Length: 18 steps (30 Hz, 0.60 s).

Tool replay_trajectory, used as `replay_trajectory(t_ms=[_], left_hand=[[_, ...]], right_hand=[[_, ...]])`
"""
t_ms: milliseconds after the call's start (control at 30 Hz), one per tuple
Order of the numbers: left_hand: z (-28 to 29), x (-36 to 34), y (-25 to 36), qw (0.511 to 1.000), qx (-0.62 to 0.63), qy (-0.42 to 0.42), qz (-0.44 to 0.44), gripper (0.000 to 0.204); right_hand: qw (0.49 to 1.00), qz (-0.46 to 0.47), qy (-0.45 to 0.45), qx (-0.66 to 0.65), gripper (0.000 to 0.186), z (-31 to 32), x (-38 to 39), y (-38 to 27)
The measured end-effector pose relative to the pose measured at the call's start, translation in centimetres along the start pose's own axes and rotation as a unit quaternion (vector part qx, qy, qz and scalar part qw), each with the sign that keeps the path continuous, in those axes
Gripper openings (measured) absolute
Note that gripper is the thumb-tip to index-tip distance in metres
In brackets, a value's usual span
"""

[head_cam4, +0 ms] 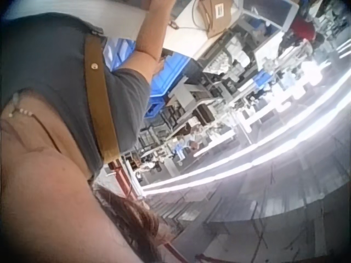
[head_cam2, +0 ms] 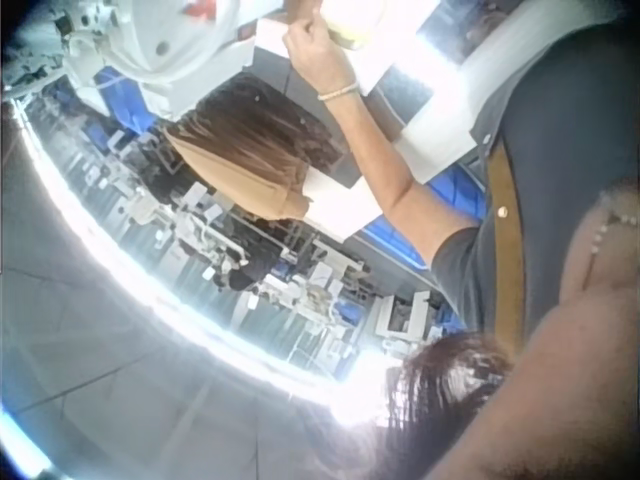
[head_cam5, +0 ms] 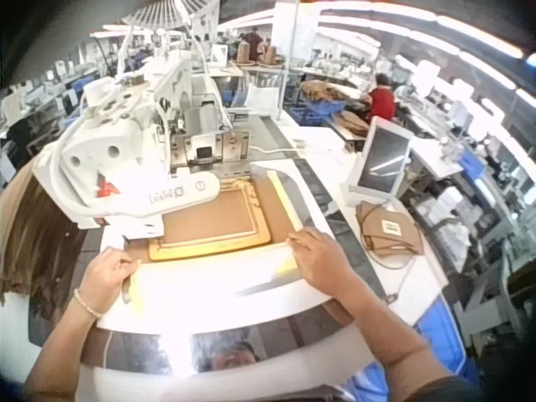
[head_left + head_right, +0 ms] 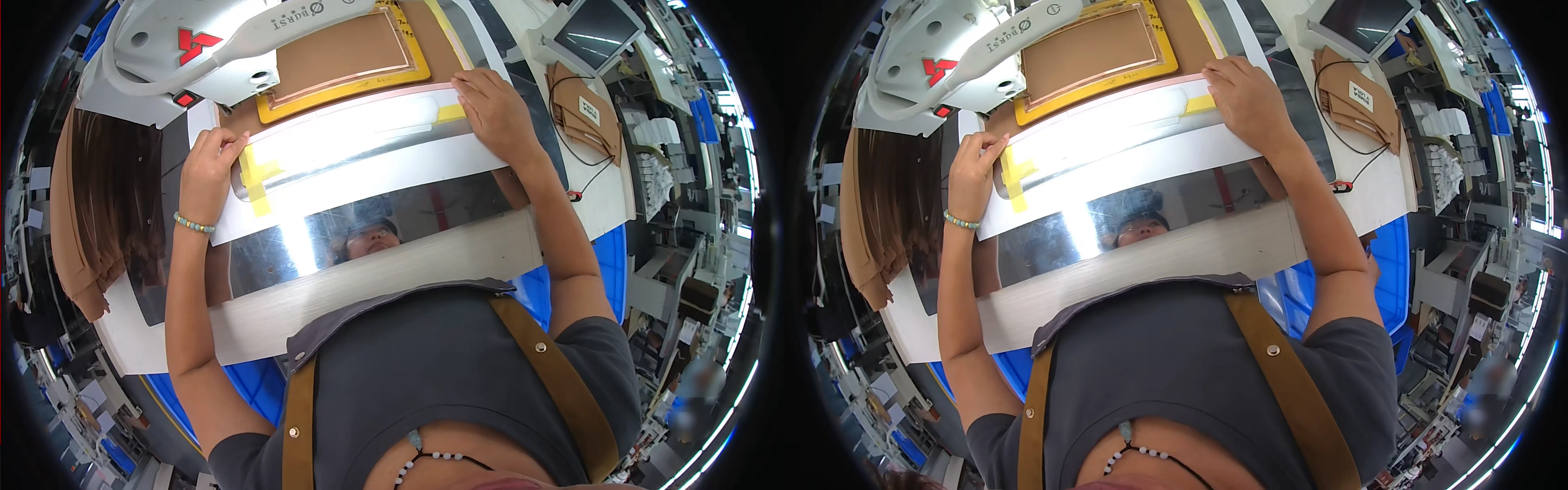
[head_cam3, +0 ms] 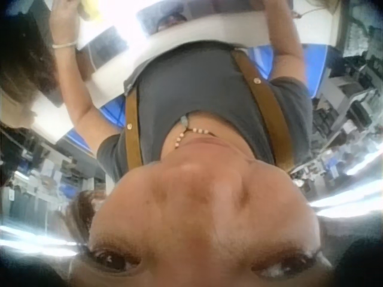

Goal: Sewing and trimming leather components for bags using an industrial sewing machine.

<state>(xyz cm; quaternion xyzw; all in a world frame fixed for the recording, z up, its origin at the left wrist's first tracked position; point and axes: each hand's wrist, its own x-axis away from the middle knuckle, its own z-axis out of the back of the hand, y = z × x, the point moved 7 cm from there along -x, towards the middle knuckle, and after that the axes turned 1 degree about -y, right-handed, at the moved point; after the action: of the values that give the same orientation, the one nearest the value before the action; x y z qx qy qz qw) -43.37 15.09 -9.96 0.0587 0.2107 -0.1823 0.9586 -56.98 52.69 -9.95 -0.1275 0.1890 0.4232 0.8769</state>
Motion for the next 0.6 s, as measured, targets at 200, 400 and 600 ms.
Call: replay_trajectory(t_ms=[200,400,600], left_hand=[[-0.5,0.1,0.0,1.0,0.019,0.005,0.006,0.035],[-0.2,0.9,0.5,0.998,-0.025,-0.017,0.05,0.039],[-0.6,3.9,-0.2,0.989,-0.033,-0.024,0.143,0.044]], right_hand=[[0.999,-0.001,0.04,0.014,0.023,0.2,0.4,0.4],[0.999,-0.033,0.017,0.024,0.034,0.5,0.4,0.0],[0.999,-0.027,-0.027,0.015,0.039,-1.1,0.2,0.6]])
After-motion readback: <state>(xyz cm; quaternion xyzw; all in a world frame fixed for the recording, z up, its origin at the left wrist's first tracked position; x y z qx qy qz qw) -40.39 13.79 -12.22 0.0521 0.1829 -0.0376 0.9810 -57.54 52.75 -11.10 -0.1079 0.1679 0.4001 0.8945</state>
